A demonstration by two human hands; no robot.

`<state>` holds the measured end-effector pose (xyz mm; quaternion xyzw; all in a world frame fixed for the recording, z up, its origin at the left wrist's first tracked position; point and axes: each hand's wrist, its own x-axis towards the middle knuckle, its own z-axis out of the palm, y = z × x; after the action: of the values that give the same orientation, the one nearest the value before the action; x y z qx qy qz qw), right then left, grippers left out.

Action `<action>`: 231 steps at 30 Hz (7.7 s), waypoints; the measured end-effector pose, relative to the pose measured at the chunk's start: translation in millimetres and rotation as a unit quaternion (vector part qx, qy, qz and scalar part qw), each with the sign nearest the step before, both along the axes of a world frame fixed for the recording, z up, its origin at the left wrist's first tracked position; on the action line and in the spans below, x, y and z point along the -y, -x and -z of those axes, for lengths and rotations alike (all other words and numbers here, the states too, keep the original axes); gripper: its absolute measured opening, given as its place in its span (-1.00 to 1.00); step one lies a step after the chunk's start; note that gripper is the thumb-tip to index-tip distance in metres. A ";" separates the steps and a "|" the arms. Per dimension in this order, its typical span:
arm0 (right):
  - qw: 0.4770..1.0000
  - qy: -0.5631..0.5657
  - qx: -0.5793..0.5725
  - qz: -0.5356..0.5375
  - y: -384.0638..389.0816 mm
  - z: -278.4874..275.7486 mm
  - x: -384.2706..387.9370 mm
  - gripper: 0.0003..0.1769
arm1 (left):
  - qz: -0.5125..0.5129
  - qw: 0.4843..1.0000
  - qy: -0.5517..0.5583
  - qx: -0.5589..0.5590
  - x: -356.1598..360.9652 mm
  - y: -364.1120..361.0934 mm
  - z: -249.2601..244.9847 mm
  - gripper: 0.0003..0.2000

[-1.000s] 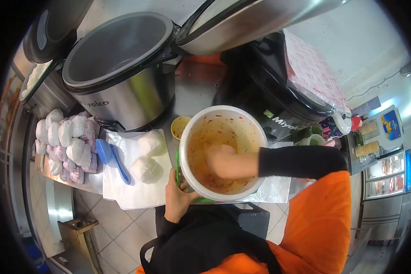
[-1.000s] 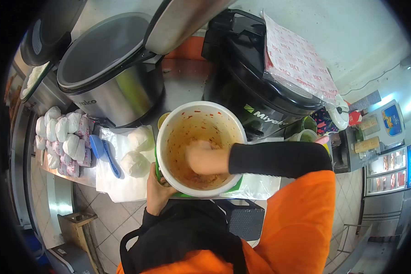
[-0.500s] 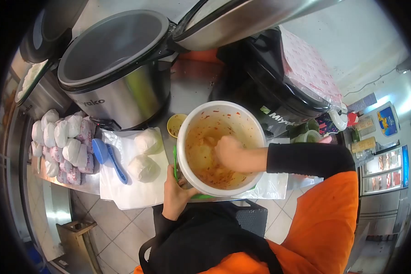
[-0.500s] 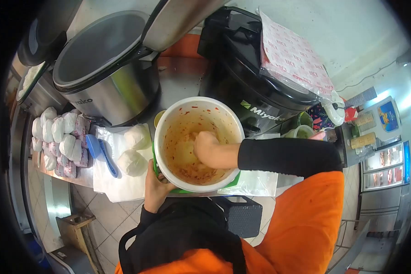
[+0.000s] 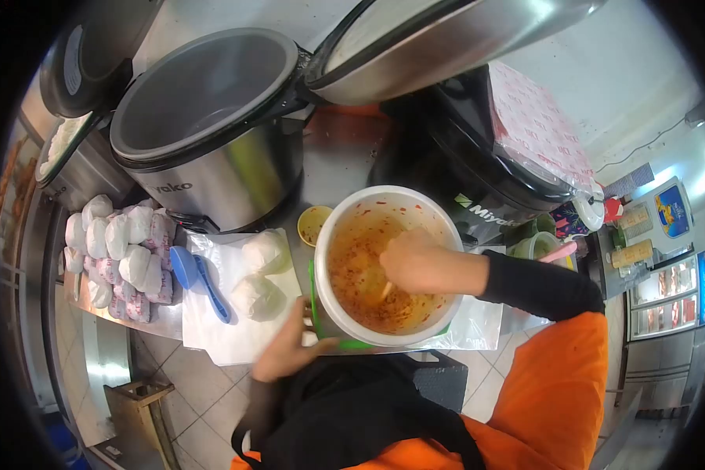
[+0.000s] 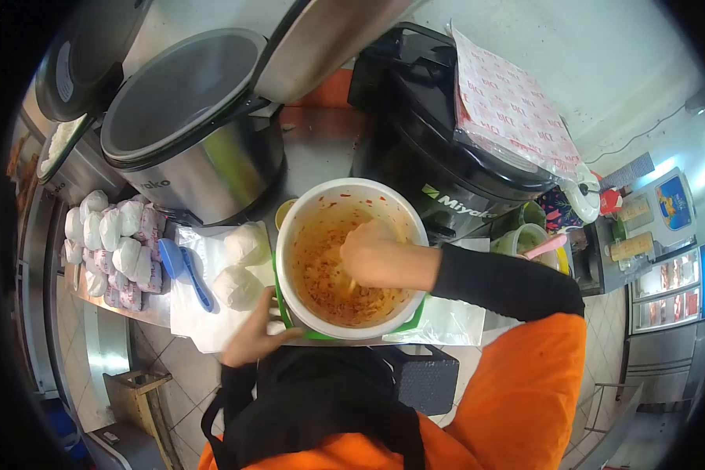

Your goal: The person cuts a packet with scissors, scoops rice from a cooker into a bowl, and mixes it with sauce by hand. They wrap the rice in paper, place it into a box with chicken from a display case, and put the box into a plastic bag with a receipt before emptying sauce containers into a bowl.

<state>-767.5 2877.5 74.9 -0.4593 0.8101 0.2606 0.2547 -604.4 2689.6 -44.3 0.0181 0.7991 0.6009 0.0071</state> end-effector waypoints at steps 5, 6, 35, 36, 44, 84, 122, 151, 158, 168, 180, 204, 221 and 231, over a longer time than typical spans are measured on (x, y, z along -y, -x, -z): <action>0.986 0.140 -0.030 0.085 -7.3 -25.1 -28.4 -0.77 | 0.028 0.950 0.270 -0.152 66.8 98.8 37.7 -0.28; 0.980 0.151 -0.058 0.113 -11.5 -30.2 -30.2 -0.74 | 0.006 0.943 0.289 -0.163 58.3 121.3 47.7 -0.27; 0.972 0.093 0.063 0.204 -36.1 55.5 8.0 -0.90 | -0.274 0.865 -0.210 -0.364 5.7 27.0 -31.2 0.23; 0.969 0.111 0.070 0.208 -35.0 54.4 13.5 -0.90 | -0.251 0.861 -0.226 -0.381 -5.8 37.5 -28.1 0.21; 0.962 0.173 0.060 0.202 -51.4 43.6 17.7 -0.86 | -0.249 0.854 -0.226 -0.397 -22.0 71.9 -19.4 0.15; 0.965 -0.048 -0.110 0.233 -41.8 -2.0 27.5 -0.85 | -0.070 0.959 -0.132 -0.241 -5.1 98.4 -86.5 0.35; 0.869 0.259 -0.371 0.202 -134.9 -74.1 -33.3 -0.74 | 0.061 0.943 0.155 -0.287 -23.3 81.6 -129.3 0.17; 0.762 0.469 -0.017 0.445 -139.2 -50.7 -29.6 -0.70 | 0.046 0.971 0.063 -0.226 -23.3 80.1 -112.1 0.25; 0.709 0.528 -0.014 0.467 -144.4 -44.4 -38.1 -0.68 | 0.029 0.973 0.028 -0.227 -25.2 81.5 -108.9 0.24; 0.682 0.514 -0.112 0.509 -125.2 -14.4 -62.2 -0.64 | -0.037 0.976 -0.059 -0.206 -24.8 70.7 -114.7 0.29; 0.145 0.653 0.611 0.423 -124.6 -10.8 11.1 -0.41 | -0.174 0.932 -0.076 -0.309 -29.9 15.5 -140.3 0.48; -0.116 0.374 0.785 0.481 -139.5 107.5 144.6 -0.23 | -0.312 0.795 0.519 -0.038 194.3 -66.3 44.3 -0.31; -0.157 0.489 0.720 0.468 -170.5 119.6 137.4 -0.20 | 0.011 0.953 0.266 -0.144 85.5 105.3 96.4 0.01; 0.059 0.639 0.475 0.603 -146.7 134.5 166.9 -0.18 | 0.033 0.936 0.346 -0.063 203.5 -108.2 81.5 -0.34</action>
<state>-620.8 2710.6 -59.6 0.1747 0.3704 -0.8735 0.2632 -496.2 2486.1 -125.8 0.0790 0.9552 0.2846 -0.0175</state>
